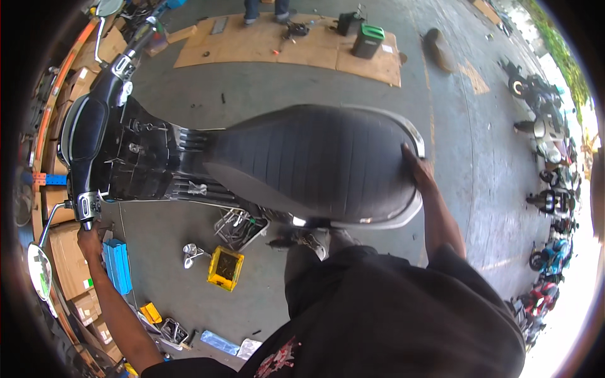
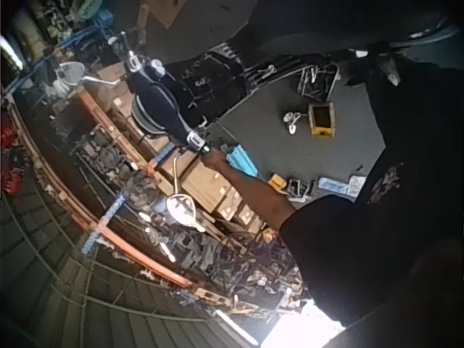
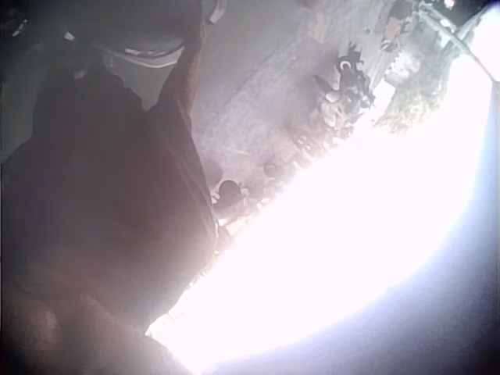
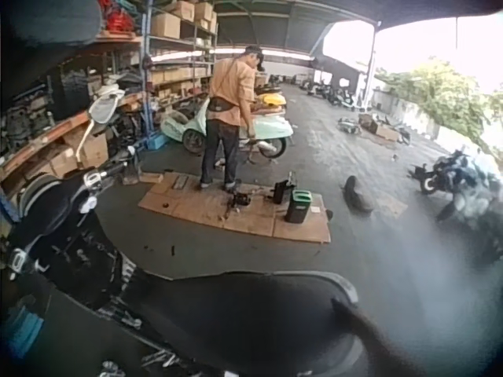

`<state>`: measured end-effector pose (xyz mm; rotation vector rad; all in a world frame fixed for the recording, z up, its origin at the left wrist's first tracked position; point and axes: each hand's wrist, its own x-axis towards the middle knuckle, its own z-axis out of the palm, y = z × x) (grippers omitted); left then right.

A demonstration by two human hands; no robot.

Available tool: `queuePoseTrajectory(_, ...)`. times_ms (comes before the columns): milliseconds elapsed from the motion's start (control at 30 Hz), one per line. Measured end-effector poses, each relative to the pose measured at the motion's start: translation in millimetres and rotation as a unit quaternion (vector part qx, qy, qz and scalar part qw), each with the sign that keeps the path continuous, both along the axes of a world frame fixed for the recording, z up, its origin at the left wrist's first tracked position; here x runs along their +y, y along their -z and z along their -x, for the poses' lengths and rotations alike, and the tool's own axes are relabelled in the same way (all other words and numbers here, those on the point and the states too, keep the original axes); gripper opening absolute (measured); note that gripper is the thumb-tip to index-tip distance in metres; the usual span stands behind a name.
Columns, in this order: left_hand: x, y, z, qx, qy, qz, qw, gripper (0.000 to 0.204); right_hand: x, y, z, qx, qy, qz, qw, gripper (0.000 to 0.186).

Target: The person opens the seat of a scooter, walks around to the front, and removes the front brake caliper by hand using an impact driver and an L-shaped hex key, then removes and handles the brake pads.

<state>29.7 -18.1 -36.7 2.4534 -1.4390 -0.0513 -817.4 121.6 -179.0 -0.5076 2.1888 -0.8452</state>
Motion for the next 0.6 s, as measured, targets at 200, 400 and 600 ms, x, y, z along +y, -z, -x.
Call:
queuePoseTrajectory(200, 1.0, 17.5, -82.7, -0.044, 0.120, -0.062, 0.990, 0.064, -4.6, 41.6, 23.9, 0.012, -0.102, 0.039, 0.994, 0.079)
queuePoseTrajectory(400, 22.7, -33.3, 65.0, -0.230, -0.014, 0.020, 0.973, 0.071, 62.7, -50.0, -86.3, 0.181, 0.074, 0.183, 0.964, 0.076)
queuePoseTrajectory(600, 9.3, -10.0, 14.0, -0.133, 0.057, -0.032, 0.989, 0.066, 246.3, 42.1, -229.1, 0.131, -0.158, 0.029, 0.978, 0.048)
